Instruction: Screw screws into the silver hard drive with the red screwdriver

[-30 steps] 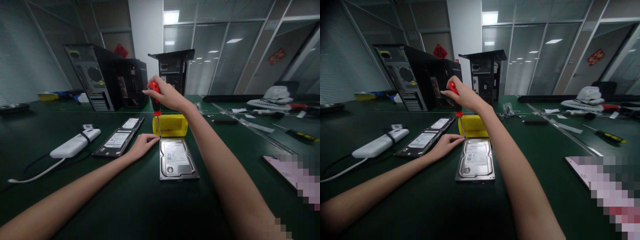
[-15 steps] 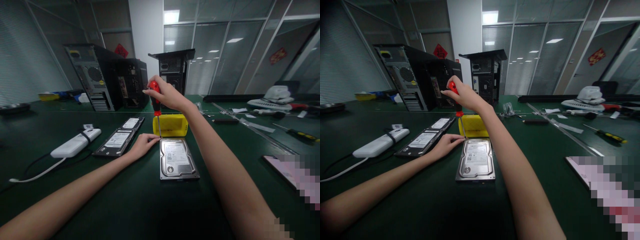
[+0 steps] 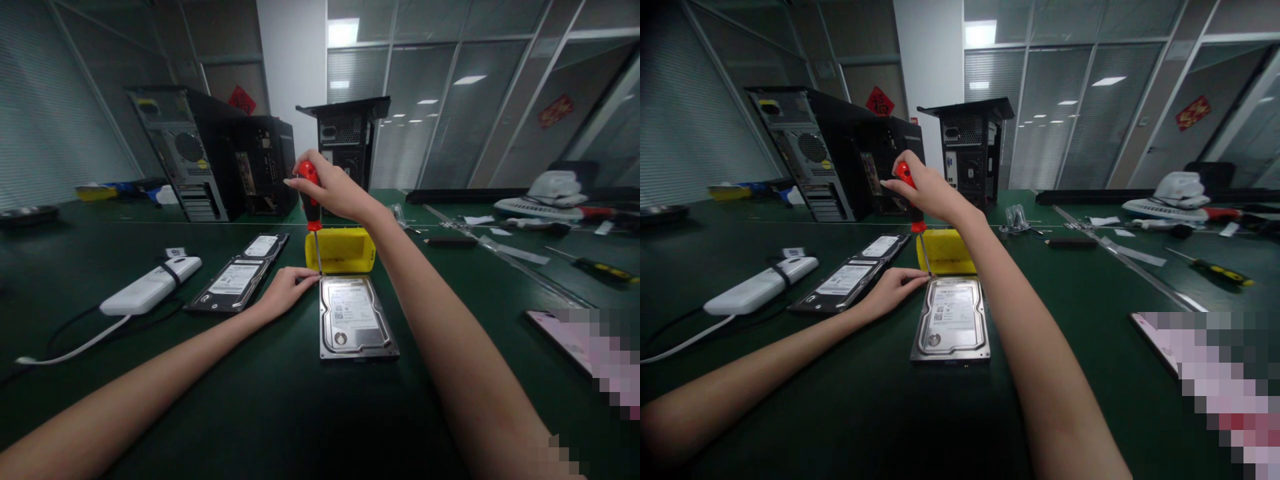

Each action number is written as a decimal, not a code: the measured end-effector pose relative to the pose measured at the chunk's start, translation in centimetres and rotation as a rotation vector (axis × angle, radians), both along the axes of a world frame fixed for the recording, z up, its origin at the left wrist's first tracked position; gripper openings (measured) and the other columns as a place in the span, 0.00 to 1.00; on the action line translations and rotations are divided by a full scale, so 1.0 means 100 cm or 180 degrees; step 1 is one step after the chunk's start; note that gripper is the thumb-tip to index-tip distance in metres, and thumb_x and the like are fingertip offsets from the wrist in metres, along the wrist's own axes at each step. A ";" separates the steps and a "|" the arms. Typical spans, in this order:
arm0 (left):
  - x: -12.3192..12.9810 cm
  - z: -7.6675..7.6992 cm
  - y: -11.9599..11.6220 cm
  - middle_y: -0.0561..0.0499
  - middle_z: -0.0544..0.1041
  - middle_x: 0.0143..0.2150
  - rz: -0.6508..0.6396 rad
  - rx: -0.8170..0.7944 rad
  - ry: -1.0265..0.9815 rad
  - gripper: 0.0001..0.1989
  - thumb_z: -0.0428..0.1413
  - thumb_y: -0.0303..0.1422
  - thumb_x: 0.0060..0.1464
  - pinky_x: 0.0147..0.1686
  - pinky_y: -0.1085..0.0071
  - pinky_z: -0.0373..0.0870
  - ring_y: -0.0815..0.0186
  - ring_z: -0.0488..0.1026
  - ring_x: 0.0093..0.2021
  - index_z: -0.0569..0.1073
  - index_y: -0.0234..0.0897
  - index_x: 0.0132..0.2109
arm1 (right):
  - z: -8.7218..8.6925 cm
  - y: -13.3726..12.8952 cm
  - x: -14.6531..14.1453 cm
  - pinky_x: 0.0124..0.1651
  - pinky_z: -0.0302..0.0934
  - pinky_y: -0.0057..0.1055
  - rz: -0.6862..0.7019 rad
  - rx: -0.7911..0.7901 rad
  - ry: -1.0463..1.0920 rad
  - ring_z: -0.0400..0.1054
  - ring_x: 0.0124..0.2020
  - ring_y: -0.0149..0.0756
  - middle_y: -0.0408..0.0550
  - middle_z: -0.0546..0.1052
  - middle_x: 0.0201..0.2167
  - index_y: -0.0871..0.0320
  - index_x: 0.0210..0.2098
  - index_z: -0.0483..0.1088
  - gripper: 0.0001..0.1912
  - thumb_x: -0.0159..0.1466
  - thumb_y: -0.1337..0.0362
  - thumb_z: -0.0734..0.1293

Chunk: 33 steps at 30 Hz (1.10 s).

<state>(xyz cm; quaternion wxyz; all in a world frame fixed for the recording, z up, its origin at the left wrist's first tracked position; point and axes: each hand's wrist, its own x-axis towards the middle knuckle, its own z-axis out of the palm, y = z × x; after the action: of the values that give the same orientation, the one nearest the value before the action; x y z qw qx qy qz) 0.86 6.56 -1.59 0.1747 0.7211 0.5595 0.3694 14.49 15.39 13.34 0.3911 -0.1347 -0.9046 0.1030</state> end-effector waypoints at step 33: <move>0.007 0.004 0.001 0.48 0.82 0.37 0.0183 0.0036 -0.0161 0.13 0.56 0.39 0.55 0.40 0.67 0.70 0.57 0.78 0.39 0.81 0.36 0.37 | -0.003 0.003 -0.005 0.40 0.55 0.30 -0.0063 0.0018 0.0083 0.60 0.31 0.31 0.44 0.67 0.32 0.59 0.42 0.58 0.14 0.64 0.55 0.63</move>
<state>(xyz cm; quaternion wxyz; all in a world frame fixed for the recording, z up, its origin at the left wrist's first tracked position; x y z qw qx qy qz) 1.55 6.65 -1.20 0.1740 0.6961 0.5733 0.3955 14.01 15.72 13.07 0.4042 -0.1411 -0.8983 0.0982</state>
